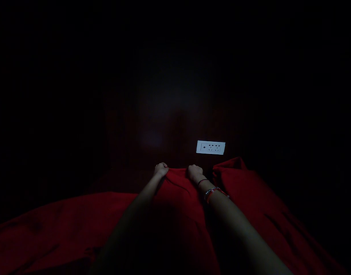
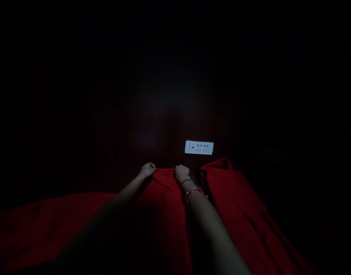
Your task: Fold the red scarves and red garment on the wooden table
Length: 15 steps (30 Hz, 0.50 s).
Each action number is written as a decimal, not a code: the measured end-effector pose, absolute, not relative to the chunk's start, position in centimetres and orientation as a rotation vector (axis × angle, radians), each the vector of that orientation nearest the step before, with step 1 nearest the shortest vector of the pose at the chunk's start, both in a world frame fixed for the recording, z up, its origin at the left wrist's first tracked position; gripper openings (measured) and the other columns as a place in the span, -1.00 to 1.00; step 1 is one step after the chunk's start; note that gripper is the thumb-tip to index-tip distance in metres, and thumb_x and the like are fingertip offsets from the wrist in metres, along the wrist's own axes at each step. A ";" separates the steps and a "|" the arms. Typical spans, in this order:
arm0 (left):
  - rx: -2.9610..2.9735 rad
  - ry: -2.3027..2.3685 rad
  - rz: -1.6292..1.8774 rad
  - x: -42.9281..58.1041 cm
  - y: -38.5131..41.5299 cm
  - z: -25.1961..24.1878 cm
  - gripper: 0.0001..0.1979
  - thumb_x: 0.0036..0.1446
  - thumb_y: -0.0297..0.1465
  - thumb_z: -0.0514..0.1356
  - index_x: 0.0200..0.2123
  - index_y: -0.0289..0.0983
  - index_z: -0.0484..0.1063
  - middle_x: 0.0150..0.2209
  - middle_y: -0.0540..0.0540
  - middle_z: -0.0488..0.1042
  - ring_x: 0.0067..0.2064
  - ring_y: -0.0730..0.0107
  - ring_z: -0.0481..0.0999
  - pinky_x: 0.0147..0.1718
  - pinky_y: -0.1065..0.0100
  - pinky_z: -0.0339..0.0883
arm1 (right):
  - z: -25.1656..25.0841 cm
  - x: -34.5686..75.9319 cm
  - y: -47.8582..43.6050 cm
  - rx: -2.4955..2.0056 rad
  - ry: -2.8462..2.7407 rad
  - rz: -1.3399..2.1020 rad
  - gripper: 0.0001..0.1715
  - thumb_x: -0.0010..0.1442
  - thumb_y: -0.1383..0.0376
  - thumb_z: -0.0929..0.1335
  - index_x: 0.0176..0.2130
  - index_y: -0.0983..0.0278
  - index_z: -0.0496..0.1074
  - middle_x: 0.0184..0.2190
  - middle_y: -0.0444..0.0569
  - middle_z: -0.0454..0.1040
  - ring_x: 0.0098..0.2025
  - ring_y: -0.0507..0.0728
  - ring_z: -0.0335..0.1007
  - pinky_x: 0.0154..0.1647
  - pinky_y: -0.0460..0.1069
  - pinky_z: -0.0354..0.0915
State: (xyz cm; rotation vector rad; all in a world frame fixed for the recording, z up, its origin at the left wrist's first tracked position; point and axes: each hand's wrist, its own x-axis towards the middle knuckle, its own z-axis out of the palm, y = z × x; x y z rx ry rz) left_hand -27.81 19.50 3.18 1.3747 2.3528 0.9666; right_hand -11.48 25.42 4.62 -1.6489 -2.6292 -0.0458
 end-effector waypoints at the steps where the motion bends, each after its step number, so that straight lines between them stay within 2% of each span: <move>1: 1.383 2.360 0.971 -27.7 19.5 3.0 -0.79 -0.02 -0.43 0.09 -0.27 -0.27 0.41 -0.22 -0.09 0.47 -0.18 0.40 0.43 -0.25 0.50 0.24 | 4.5 -11.5 25.4 -1.644 -2.628 -0.053 -0.63 0.07 0.45 0.19 -0.15 0.41 0.43 -0.17 0.27 0.42 -0.12 0.23 0.36 -0.24 0.03 0.29; 6: 1.400 2.455 0.982 -27.8 18.0 3.1 -0.62 0.08 -0.29 0.00 -0.07 -0.34 0.30 -0.09 -0.23 0.37 -0.09 0.33 0.38 -0.15 0.43 0.21 | 4.4 -11.2 24.9 -1.619 -2.618 -0.063 -0.66 0.10 0.40 0.19 -0.18 0.40 0.44 -0.22 0.24 0.44 -0.15 0.22 0.38 -0.27 0.01 0.28; 10: 1.481 2.513 0.927 -27.6 13.8 2.7 -0.57 0.11 -0.28 -0.04 0.03 -0.34 0.20 -0.01 -0.30 0.26 0.00 0.23 0.29 -0.07 0.34 0.16 | 5.3 -10.2 23.1 -1.563 -2.558 -0.105 -0.61 0.15 0.31 0.15 -0.05 0.37 0.31 -0.09 0.22 0.34 -0.08 0.22 0.30 -0.22 0.03 0.26; 13: 1.714 2.551 0.651 -26.8 8.9 0.9 -0.48 0.12 -0.21 -0.06 0.12 -0.30 0.09 0.12 -0.31 0.11 0.12 0.11 0.13 -0.02 0.17 0.11 | 5.6 -9.0 20.7 -1.368 -2.541 -0.143 -0.57 0.14 0.23 0.18 -0.02 0.36 0.26 -0.04 0.19 0.26 -0.03 0.22 0.21 -0.15 0.03 0.23; 15: 1.847 2.532 0.378 -26.0 5.4 -0.6 -0.42 0.11 -0.13 -0.08 0.17 -0.24 0.00 0.22 -0.27 -0.09 0.21 0.03 -0.10 0.02 0.00 -0.01 | 5.0 -8.2 18.5 -1.159 -2.577 -0.134 -0.54 0.14 0.19 0.18 0.00 0.36 0.24 -0.04 0.18 0.25 -0.02 0.20 0.18 -0.08 0.04 0.19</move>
